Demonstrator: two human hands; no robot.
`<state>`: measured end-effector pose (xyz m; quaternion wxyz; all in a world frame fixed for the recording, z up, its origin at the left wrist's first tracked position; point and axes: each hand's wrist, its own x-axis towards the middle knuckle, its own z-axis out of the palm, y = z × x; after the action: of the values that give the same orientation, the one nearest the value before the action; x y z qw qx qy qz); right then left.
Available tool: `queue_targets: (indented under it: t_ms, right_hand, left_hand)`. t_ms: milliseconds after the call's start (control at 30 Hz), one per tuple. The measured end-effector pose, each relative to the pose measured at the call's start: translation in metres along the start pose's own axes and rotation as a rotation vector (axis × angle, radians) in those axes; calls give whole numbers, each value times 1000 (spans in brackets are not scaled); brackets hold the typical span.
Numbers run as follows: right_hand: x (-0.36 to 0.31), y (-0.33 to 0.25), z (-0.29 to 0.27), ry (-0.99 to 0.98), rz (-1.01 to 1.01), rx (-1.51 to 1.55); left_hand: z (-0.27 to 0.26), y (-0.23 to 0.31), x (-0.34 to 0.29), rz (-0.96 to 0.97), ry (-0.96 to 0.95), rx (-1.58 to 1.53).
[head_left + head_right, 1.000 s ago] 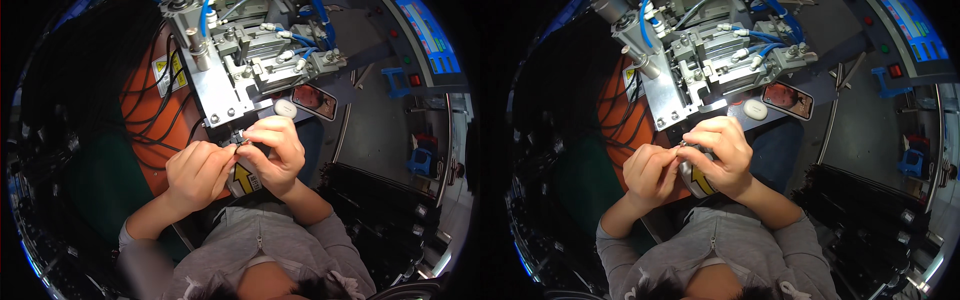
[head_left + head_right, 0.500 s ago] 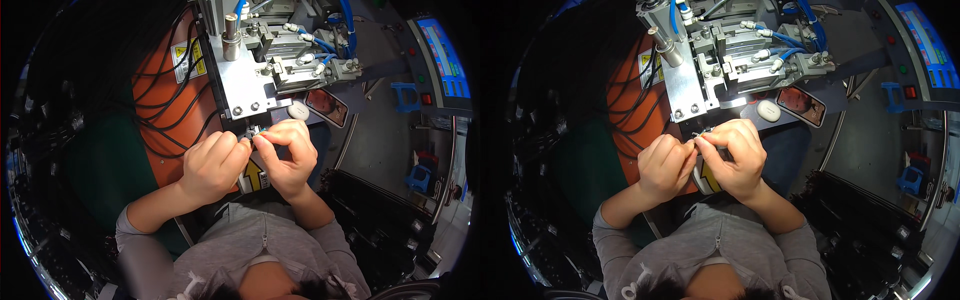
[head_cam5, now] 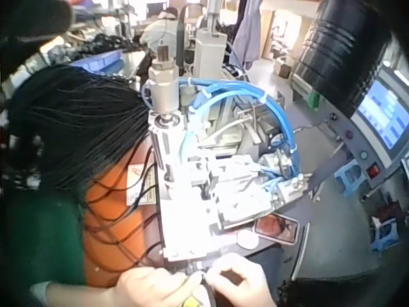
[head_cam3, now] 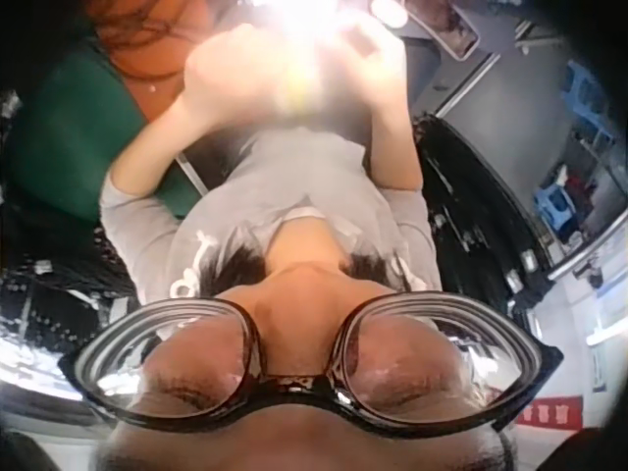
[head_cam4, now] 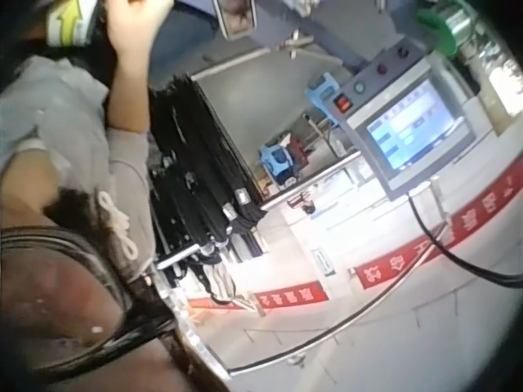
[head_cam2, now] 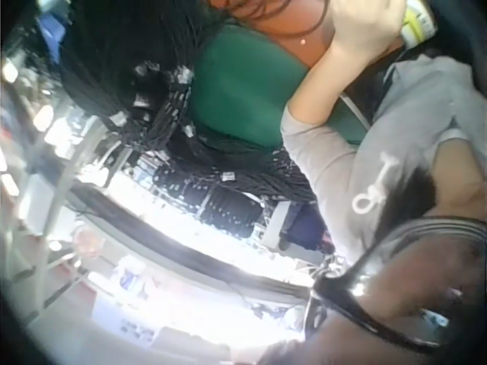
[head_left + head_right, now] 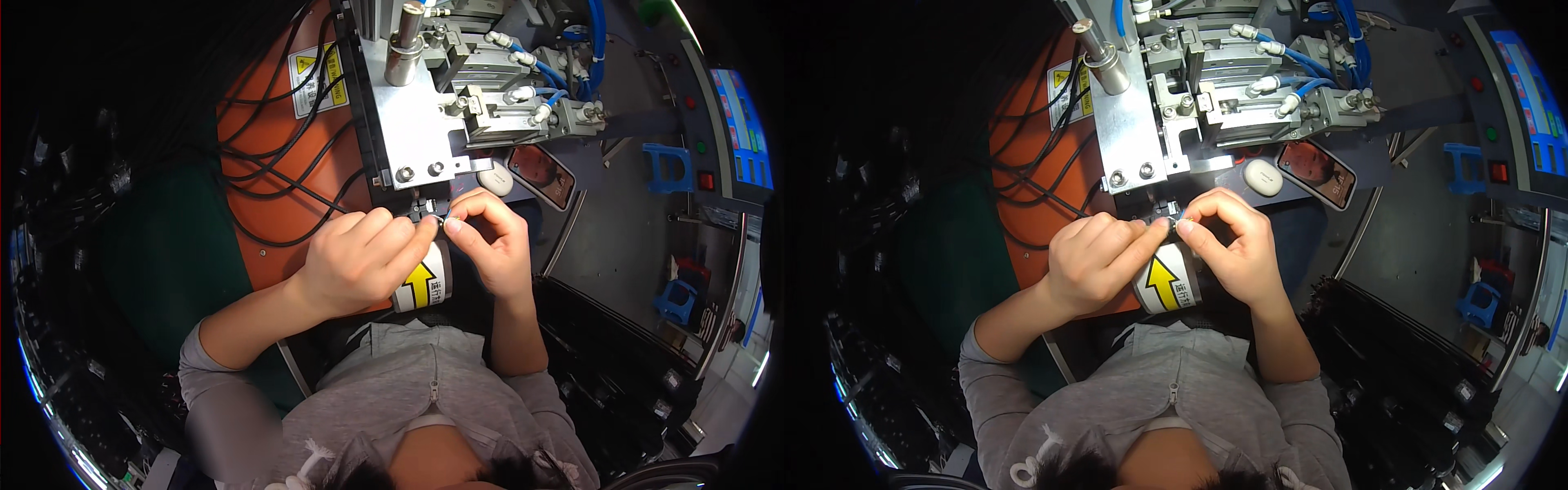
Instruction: The person inserts individual wires into a crimping machine and secures them with connectors. They handle bundles of black cables, separating them to feed into the machine one by one. The person repeatedly places wires into the machine's slot and operates the mechanism to attach the connectors.
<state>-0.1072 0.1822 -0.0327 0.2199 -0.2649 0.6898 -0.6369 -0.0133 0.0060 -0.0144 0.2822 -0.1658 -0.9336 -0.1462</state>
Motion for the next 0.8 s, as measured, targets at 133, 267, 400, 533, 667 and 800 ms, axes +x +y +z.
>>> queue_targets:
  t_ms: [133,267,400,533,667,800]
  right_hand:
    - [8,3,6,113,-222,-371]
    - [12,5,14,156,-305,-572]
    - [9,7,16,155,-306,-580]
    - [12,15,20,226,-337,-508]
    - [10,28,21,223,-108,-217]
    - [7,31,22,169,241,269]
  left_hand:
    - [4,2,1,-19,-40,20]
    - [4,5,2,-95,-127,57]
    - [2,10,4,-136,-181,92]
    - [2,10,6,-140,-185,79]
    - [5,7,4,-154,-164,32]
    - [8,3,4,-149,-113,35]
